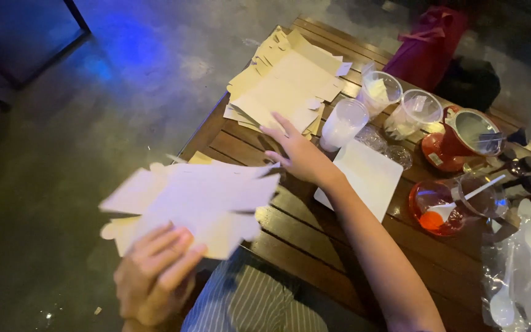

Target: The person folds flat cardboard pieces into small open-top boxes on a wooden table. After assembling one box, they place it aside and then use a plastic spoon to scoop a red liquid from a glass pitcher into a clear plastic cup.

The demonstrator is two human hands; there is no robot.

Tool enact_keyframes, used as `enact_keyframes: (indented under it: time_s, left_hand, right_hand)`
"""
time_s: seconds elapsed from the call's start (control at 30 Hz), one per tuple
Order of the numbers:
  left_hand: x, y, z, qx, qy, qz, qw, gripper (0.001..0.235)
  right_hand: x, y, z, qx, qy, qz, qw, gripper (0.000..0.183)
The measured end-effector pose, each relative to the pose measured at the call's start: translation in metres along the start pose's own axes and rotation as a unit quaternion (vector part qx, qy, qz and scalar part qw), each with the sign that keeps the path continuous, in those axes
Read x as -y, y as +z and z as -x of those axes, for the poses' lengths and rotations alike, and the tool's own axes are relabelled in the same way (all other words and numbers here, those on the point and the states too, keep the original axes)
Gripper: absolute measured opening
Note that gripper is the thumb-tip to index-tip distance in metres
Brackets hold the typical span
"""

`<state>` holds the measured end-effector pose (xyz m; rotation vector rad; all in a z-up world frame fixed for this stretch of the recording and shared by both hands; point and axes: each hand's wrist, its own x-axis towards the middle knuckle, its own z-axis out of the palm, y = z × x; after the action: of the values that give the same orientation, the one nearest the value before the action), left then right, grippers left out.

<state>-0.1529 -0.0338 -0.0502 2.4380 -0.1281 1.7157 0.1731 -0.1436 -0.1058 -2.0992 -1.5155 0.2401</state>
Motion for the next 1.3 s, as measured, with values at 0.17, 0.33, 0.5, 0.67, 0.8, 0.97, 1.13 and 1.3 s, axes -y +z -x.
enact_keyframes:
  time_s: [0.17,0.33,0.5,0.67,0.8,0.97,1.13,1.3]
  left_hand:
    - [-0.028,-0.003,0.005,0.054,-0.039,0.037,0.997,0.01]
    - [-0.05,0.0,0.01,0.115,-0.052,0.072,0.989,0.016]
    - [-0.078,0.004,-0.002,0.23,-0.08,0.169,0.955,0.072]
    - [-0.062,0.029,0.007,0.218,0.004,0.128,0.968,0.011]
    - [-0.052,0.045,0.006,0.248,0.035,0.103,0.963,0.012]
    - [-0.049,0.069,0.019,0.266,-0.068,0.178,0.945,0.019]
    - [-0.038,0.086,0.021,0.298,-0.204,0.256,0.897,0.011]
    - [-0.025,0.103,0.032,0.335,-0.156,0.139,0.919,0.012]
  right_hand:
    - [0.031,-0.016,0.038,-0.05,0.008,0.002,0.999,0.036]
    - [0.087,-0.036,0.074,-0.006,0.159,-0.049,0.986,0.037]
    - [0.095,-0.03,0.1,0.103,0.123,-0.36,0.919,0.056]
    - [0.092,-0.03,0.102,0.039,0.028,-0.257,0.965,0.034]
    - [0.08,-0.025,0.102,-0.07,-0.073,-0.144,0.984,0.023]
    - [0.079,-0.02,0.117,-0.139,-0.111,0.007,0.984,0.017]
    - [0.063,-0.001,0.14,-0.071,-0.154,-0.033,0.985,0.04]
    - [0.053,0.017,0.142,-0.093,-0.069,-0.018,0.993,0.035]
